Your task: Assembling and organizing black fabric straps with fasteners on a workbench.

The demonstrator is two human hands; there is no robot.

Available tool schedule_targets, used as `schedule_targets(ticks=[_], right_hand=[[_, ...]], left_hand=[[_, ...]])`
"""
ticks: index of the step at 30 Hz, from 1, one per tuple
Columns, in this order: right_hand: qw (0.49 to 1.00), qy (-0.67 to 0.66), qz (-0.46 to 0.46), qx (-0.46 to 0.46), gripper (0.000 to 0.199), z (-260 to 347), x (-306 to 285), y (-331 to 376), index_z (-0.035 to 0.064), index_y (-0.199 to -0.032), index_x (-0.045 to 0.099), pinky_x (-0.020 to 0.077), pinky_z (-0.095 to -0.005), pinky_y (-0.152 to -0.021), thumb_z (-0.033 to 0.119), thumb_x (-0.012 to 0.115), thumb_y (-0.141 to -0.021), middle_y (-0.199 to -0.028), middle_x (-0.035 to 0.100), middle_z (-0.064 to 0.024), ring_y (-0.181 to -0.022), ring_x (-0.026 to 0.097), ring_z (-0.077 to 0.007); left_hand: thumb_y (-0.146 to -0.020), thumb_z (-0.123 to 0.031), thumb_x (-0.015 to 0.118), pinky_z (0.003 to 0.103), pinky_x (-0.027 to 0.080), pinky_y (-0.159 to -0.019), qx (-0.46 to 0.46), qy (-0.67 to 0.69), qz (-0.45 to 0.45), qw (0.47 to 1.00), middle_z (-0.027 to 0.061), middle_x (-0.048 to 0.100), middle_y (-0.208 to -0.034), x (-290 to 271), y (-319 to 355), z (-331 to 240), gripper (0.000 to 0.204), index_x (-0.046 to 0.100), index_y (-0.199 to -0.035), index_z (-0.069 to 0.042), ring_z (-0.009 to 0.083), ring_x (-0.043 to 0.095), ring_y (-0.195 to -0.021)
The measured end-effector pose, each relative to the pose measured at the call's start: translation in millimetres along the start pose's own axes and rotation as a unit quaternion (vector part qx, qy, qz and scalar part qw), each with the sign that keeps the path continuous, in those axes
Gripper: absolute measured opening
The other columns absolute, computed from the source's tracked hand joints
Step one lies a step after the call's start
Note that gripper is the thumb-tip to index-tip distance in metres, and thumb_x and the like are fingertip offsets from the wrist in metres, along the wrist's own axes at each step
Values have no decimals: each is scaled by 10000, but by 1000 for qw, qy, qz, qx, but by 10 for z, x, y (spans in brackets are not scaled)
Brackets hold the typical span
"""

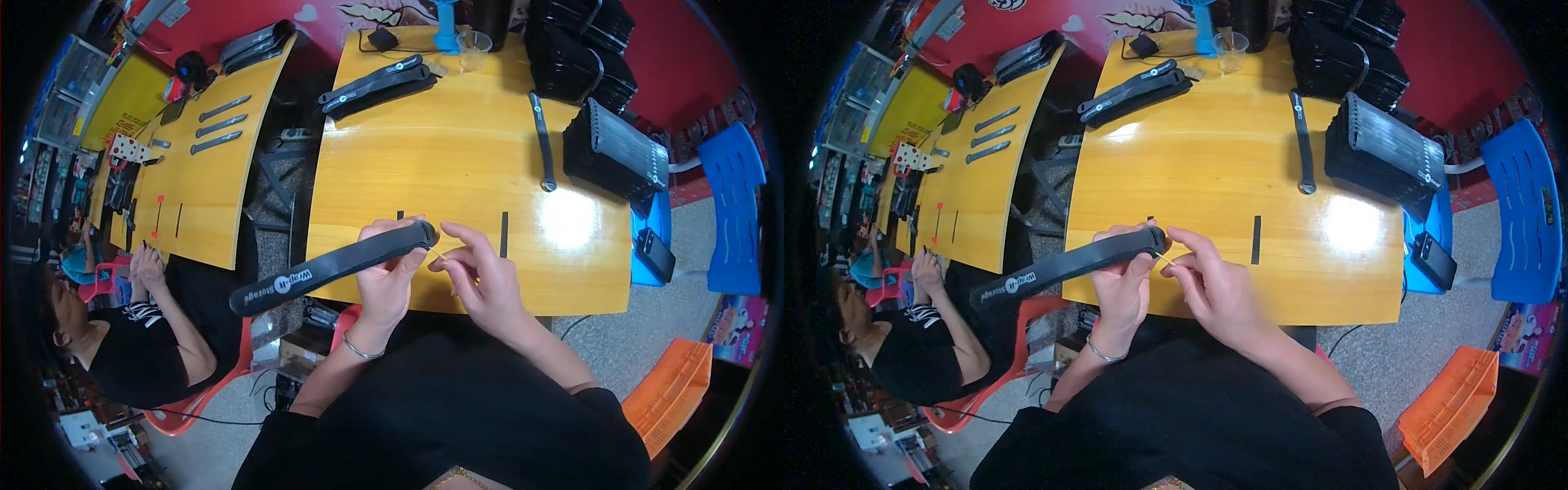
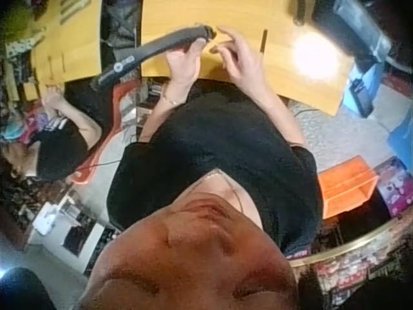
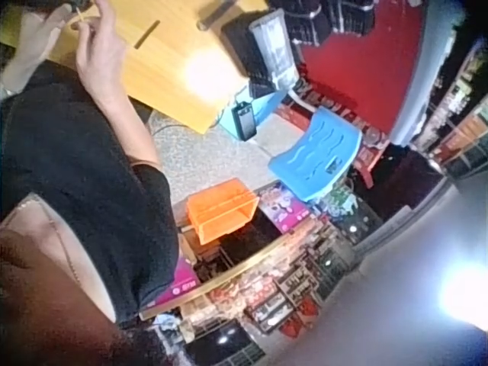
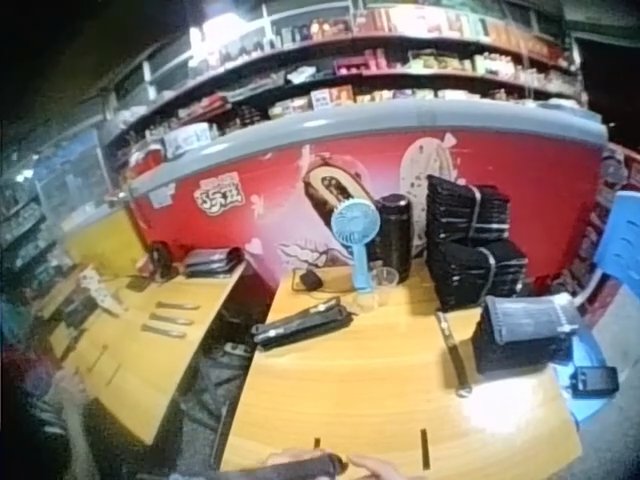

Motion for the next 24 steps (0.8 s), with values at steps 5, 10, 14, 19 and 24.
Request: schedule_targets(ticks=[5, 10, 14, 19, 24], right_hand=[[1000, 4, -13, 7, 390, 11, 26, -2, 43, -1251, 459, 519, -289, -625, 23, 569, -878, -819, 673, -118, -727, 680, -228], [1000, 1, -23, -4, 397, -5, 60, 18, 52, -1257, 462, 514, -285, -577, 25, 570, -875, -794, 668, -109, -670, 673, -212], [999, -5, -27, 26, 408, -12, 86, 10, 62, -1258, 465, 502, -283, -545, 27, 576, -868, -757, 662, -97, -609, 655, -200], [999, 6, -51, -3, 417, -124, 156, 21, 35, -1282, 439, 440, -223, -488, -27, 531, -879, -705, 644, -91, -539, 593, -115], [994, 22, -101, -21, 387, -193, 209, -44, 73, -1226, 517, 490, -293, -524, 24, 591, -849, -702, 641, -95, -564, 632, -197]], left_hand=[[-800, -20, 701, 356, 488, -914, 47, -97, 10, 994, 127, 527, -1075, -9, 24, 17, 323, 489, -1043, -25, 256, 566, -1077], [-782, -20, 719, 358, 487, -915, 90, -126, 20, 988, 128, 521, -1078, -12, 4, 13, 349, 478, -1034, -36, 280, 559, -1090], [-769, 41, 708, 352, 491, -904, 147, -198, 48, 968, 134, 500, -1097, -32, -1, 4, 369, 472, -1041, -42, 279, 547, -1102], [-806, 64, 648, 373, 468, -943, 182, -265, 59, 945, 133, 496, -1094, -2, 32, -12, 323, 452, -1038, -47, 275, 546, -1090], [-817, 83, 622, 349, 473, -935, 187, -292, 45, 937, 137, 487, -1093, 27, 25, 4, 322, 439, -1061, -22, 253, 545, -1082]])
Point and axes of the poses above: each hand's wrist, its own y-axis away from the middle knuckle, its own x-axis out of the palm, z = x × y, the point moved 2 cm from there along -y, towards the middle knuckle
